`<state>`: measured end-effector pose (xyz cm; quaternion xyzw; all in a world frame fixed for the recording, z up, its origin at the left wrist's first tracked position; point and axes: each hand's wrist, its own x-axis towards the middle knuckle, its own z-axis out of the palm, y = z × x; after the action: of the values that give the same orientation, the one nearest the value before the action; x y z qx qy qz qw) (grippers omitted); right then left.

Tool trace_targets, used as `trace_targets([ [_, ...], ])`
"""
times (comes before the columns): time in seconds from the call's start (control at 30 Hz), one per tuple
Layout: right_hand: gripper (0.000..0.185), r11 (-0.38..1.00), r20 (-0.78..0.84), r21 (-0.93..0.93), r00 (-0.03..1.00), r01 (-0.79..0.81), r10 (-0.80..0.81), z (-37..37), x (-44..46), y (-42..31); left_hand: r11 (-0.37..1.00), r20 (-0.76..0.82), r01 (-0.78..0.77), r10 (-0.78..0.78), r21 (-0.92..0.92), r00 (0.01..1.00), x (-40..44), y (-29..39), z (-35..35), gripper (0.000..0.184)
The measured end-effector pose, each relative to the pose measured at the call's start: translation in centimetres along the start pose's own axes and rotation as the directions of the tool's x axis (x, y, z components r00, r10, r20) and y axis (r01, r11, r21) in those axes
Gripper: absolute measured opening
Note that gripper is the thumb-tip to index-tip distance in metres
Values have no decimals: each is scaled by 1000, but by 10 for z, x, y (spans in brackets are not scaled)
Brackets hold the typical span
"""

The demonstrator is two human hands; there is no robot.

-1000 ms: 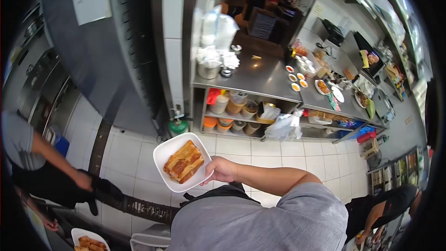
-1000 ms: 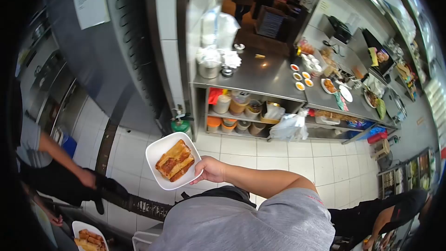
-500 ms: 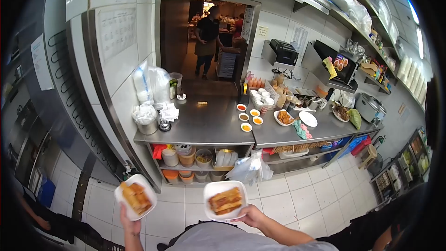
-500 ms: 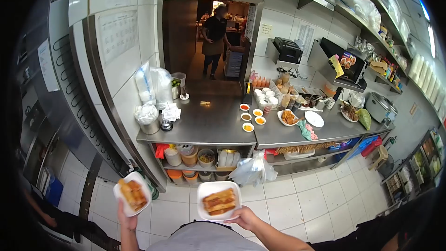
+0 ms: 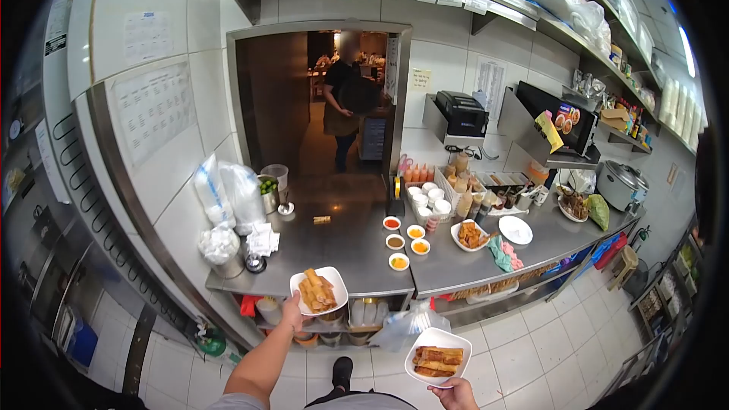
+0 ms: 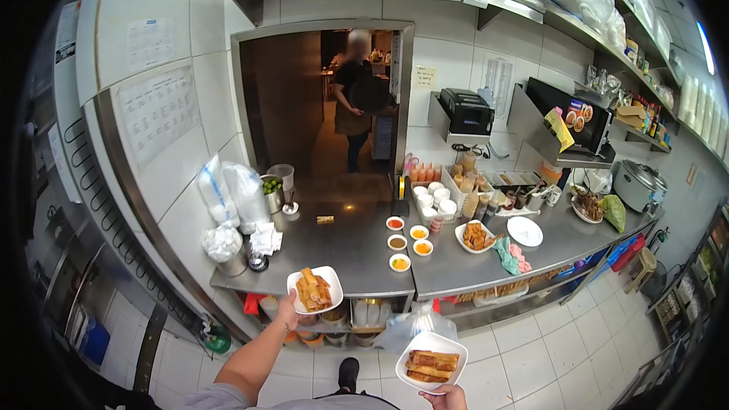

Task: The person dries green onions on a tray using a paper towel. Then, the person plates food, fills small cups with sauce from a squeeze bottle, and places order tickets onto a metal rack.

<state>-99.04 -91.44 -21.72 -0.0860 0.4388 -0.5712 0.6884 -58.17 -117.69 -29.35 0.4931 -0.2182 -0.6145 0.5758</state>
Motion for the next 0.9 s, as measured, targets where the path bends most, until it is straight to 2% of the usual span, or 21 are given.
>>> trace_targets([
  [0.03, 61, 1000, -46, -3, 999, 9, -9, 11, 11, -6, 1000, 13, -5, 5, -1, 1000, 23, 2, 9, 43],
  [0.1, 61, 1000, -28, 0, 999, 21, -21, 16, 40, -9, 998, 11, 63, -63, -8, 998, 69, -1, 23, 41],
  [0.17, 63, 999, -105, 25, 994, 19, -17, 27, 63, -14, 998, 50, 68, -68, -9, 996, 106, 2, 35, 41],
  [0.27, 61, 992, -90, 75, 992, 100, -93, 51, 105, -21, 965, 4, 148, -152, 217, 988, 157, 10, 44, 42],
  [0.33, 56, 978, -94, 156, 988, 137, -123, 70, 130, -27, 937, -81, 147, -128, 316, 988, 188, 15, 54, 42],
  [0.37, 61, 954, 29, 205, 973, 217, -227, 76, 150, -29, 919, -125, 154, -116, 363, 985, 200, 11, 53, 41],
  [0.4, 67, 930, 119, 254, 945, 267, -304, 71, 168, -24, 888, -30, 31, -19, 460, 999, 224, 3, 44, 35],
  [0.43, 63, 965, 15, 154, 976, 211, -216, 57, 186, -23, 887, -90, 94, -59, 453, 994, 217, 15, 57, 28],
  [0.47, 57, 954, -145, 188, 967, 233, -208, 71, 193, -25, 861, -57, 13, 19, 508, 998, 227, 13, 58, 26],
  [0.53, 55, 949, -222, 223, 959, 223, -174, 76, 205, -29, 897, 24, -14, 4, 442, 1000, 232, 24, 68, 37],
  [0.6, 54, 969, -242, 159, 959, 189, -147, 90, 215, -40, 714, 29, -35, 21, 700, 999, 236, 48, 87, 59],
  [0.63, 53, 970, -260, 151, 954, 190, -147, 94, 216, -41, 546, -7, -6, 22, 838, 1000, 237, 67, 97, 61],
  [0.67, 53, 974, -277, 147, 952, 173, -127, 95, 217, -41, 311, 42, -144, 313, 939, 949, 280, 46, 80, 55],
  [0.73, 52, 971, -351, 146, 928, 190, -129, 95, 220, -43, 227, 21, -121, 398, 966, 917, 299, 79, 84, 37],
  [0.8, 53, 975, -387, 136, 915, 174, -109, 89, 224, -46, 232, 92, -247, 526, 941, 845, 334, 91, 82, 22],
  [0.83, 53, 979, -410, 130, 907, 160, -94, 87, 226, -47, 236, 93, -248, 520, 940, 849, 348, 95, 85, 22],
  [0.9, 54, 978, -399, 129, 911, 166, -103, 92, 229, -52, -7, 323, -399, 598, 917, 734, 369, 106, 93, 23],
])
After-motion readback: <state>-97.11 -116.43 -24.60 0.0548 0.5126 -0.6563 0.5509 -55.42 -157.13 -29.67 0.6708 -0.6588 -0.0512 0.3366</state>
